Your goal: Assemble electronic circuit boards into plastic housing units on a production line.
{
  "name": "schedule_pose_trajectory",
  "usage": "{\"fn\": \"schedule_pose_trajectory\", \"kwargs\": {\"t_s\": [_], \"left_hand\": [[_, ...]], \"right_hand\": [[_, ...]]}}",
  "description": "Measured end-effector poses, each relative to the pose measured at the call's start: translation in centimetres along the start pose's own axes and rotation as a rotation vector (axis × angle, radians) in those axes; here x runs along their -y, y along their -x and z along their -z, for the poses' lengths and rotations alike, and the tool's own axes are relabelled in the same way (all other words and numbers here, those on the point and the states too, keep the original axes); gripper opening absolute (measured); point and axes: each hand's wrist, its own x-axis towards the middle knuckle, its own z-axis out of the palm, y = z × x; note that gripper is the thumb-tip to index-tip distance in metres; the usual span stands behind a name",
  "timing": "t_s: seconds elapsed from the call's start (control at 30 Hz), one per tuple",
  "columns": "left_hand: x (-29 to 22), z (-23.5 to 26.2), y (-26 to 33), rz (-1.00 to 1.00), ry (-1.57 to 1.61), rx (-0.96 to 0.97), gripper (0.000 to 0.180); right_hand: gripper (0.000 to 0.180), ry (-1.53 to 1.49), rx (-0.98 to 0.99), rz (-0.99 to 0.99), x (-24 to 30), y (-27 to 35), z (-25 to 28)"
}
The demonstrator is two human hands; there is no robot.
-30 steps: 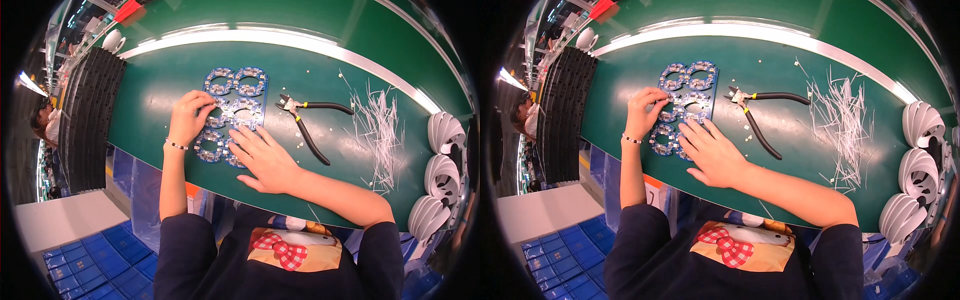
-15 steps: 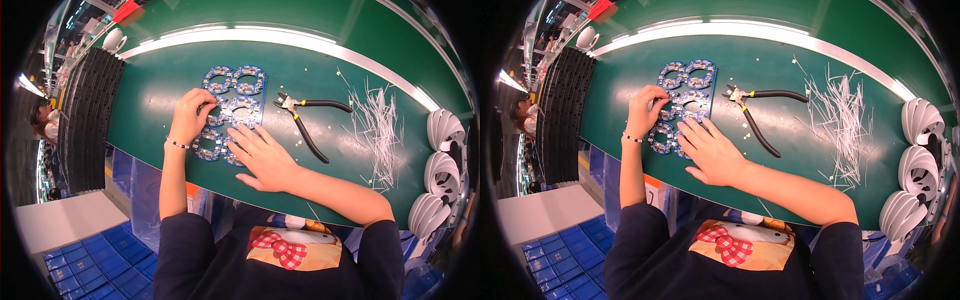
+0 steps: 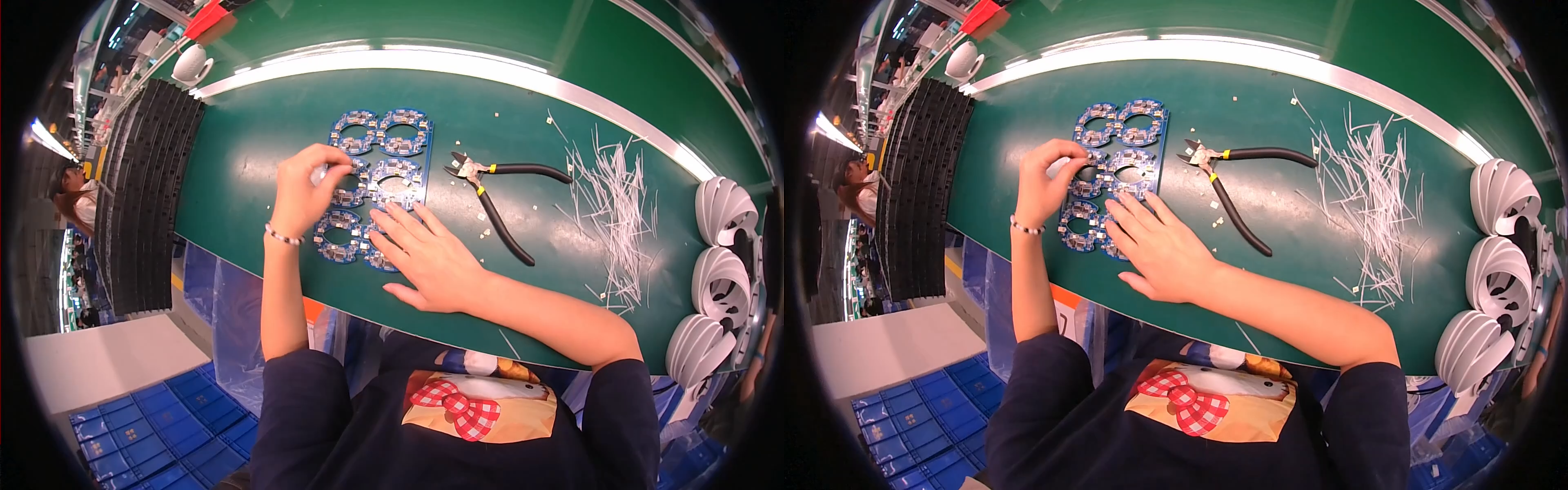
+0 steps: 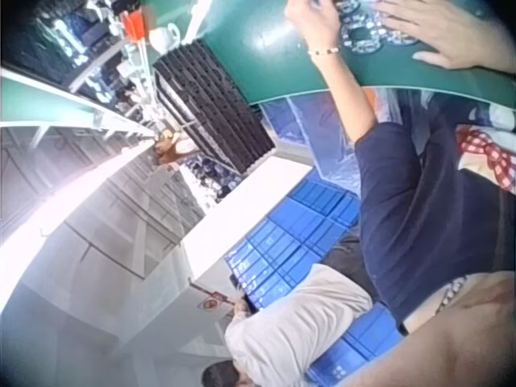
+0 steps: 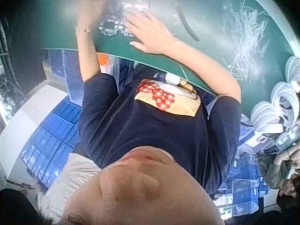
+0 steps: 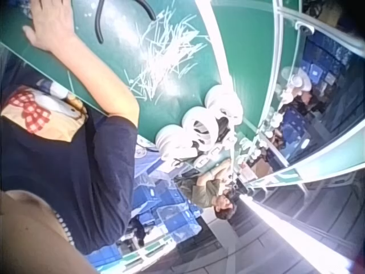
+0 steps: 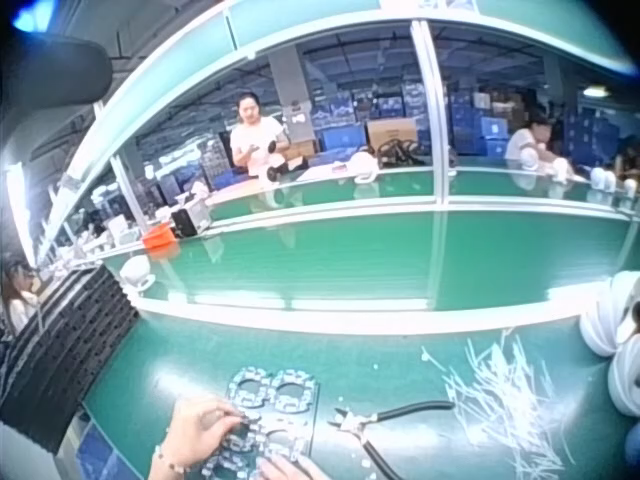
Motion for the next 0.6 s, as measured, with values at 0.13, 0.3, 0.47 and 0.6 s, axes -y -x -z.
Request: {"fn": "schedule_pose_trajectory", "kwargs": {"t_s": [0.13,0.3,0.47,0.6], "left_hand": [[-2.6,-1.3,0.5,-0.078,0.1,0.06,0.022],[-1.1,-0.5,1.1,-0.122,-0.063,0.075,0.021],[-0.9,-1.4,0.5,-0.229,-0.072,0.083,0.011],[-1.2,-1.4,0.8,-0.128,-0.021,0.131,0.009]], "right_hand": [[0.064,0.005,-0.003,0.002,-0.1,0.1,-0.1],[0.065,-0.007,0.001,0.005,0.0,0.0,-0.2],[0.065,0.003,0.001,-0.003,-0.1,0.0,-0.1],[0.065,0.003,0.005,-0.001,0.0,0.0,-0.1]]}}
